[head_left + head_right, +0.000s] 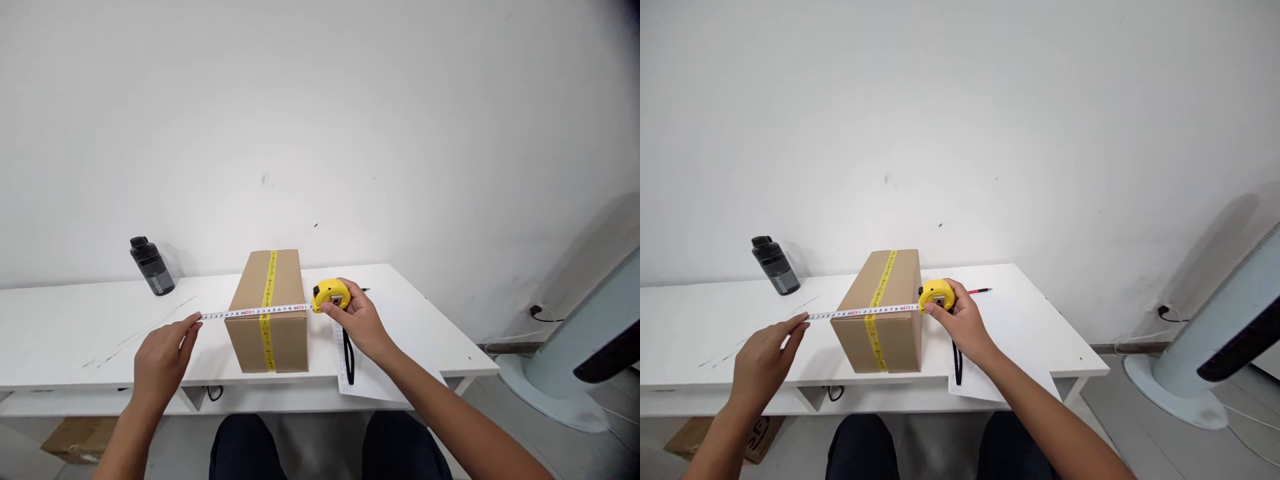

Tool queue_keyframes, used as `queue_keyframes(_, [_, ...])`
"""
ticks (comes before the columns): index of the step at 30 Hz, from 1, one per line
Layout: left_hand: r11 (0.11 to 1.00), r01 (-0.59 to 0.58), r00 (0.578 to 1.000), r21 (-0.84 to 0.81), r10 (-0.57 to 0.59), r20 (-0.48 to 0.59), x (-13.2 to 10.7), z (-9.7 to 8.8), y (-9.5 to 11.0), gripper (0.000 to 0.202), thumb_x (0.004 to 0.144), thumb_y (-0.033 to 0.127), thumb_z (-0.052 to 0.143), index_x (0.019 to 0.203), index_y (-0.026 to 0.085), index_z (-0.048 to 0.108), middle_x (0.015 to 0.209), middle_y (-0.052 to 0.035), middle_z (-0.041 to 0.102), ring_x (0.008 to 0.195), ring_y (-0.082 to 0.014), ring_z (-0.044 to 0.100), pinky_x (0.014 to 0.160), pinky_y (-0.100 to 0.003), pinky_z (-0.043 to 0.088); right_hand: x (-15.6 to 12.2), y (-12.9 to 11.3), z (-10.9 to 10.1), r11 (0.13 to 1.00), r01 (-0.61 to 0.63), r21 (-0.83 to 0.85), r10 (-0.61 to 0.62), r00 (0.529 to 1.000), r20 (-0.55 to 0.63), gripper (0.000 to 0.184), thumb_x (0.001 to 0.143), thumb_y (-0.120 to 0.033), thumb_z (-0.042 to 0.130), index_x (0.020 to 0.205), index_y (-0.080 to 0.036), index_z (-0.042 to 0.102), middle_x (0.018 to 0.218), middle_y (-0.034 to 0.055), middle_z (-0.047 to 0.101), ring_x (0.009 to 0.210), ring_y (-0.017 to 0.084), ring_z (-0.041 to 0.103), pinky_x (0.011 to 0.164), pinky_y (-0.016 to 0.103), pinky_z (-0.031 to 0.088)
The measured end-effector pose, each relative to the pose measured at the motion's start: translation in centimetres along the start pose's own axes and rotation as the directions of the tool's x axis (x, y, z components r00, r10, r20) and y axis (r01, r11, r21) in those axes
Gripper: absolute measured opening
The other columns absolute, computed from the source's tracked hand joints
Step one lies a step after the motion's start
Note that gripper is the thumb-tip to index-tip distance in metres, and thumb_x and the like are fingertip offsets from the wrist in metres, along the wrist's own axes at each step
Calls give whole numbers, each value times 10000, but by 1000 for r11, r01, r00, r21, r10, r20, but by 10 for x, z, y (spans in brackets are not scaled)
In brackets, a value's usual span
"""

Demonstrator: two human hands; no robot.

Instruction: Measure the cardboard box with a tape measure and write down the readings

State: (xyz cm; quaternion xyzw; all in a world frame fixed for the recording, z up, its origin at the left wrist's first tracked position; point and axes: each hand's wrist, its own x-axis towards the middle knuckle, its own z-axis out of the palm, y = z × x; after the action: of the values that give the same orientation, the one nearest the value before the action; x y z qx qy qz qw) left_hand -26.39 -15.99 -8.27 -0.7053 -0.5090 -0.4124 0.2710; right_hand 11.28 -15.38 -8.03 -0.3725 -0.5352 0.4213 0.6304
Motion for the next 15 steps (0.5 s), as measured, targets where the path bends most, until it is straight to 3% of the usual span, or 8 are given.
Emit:
queue_keyframes(2, [993, -99, 994, 58, 97, 45, 0, -4, 11, 257, 984, 350, 546, 1139, 250, 724, 846, -31, 781, 741, -221, 705, 710, -330, 495, -1, -3, 6, 1000, 10, -6, -10, 999, 40, 486, 785, -430, 817, 1201, -270, 625, 1075, 15, 690, 981, 209, 644, 860, 345, 535])
queue_keyframes(4, [985, -174, 980, 23, 170, 102, 3, -10, 23, 289, 1000, 329, 522, 1226, 236, 676, 953, -41, 785, 823, -213, 728, 758, -326, 532, 0, -6, 10, 1000, 18, -13, -17, 997, 70, 477, 802, -415, 805, 1222, -279, 624, 1085, 12, 690, 979, 204, 645, 870, 339, 532])
queue_keyframes(7, [984, -154, 967, -86, 168, 191, 9, -15, 41, 346, 1013, 345, 495, 1329, 263, 608, 1330, -75, 679, 1069, -219, 715, 857, -328, 574, 0, -6, 10, 999, 24, -33, -22, 997, 72, 460, 811, -421, 800, 1219, -289, 635, 1087, 9, 689, 972, 205, 644, 856, 333, 534])
queue_keyframes(9, [987, -115, 968, -116, 138, 209, 10, -14, 49, 358, 1013, 351, 500, 1355, 287, 588, 1451, -75, 593, 1163, -228, 684, 897, -338, 585, -2, -5, 9, 999, 23, -46, -20, 998, 56, 454, 813, -431, 799, 1212, -286, 639, 1094, 13, 687, 990, 211, 643, 860, 333, 534])
queue_keyframes(12, [980, -150, 975, -127, 168, 145, 6, -6, 54, 382, 996, 342, 555, 1370, 265, 566, 1380, -84, 648, 1197, -241, 670, 965, -376, 575, -6, -2, 8, 998, 24, -61, -22, 999, 41, 474, 816, -429, 798, 1233, -284, 626, 1108, 17, 682, 1010, 216, 642, 867, 334, 537])
queue_keyframes(15, [979, -181, 978, -96, 190, 83, 2, 4, 54, 377, 989, 358, 576, 1335, 208, 570, 1253, -102, 716, 1128, -248, 702, 936, -380, 581, -8, -1, 8, 998, 34, -53, -32, 999, 37, 484, 816, -419, 800, 1244, -287, 615, 1100, 12, 681, 995, 208, 644, 856, 327, 543])
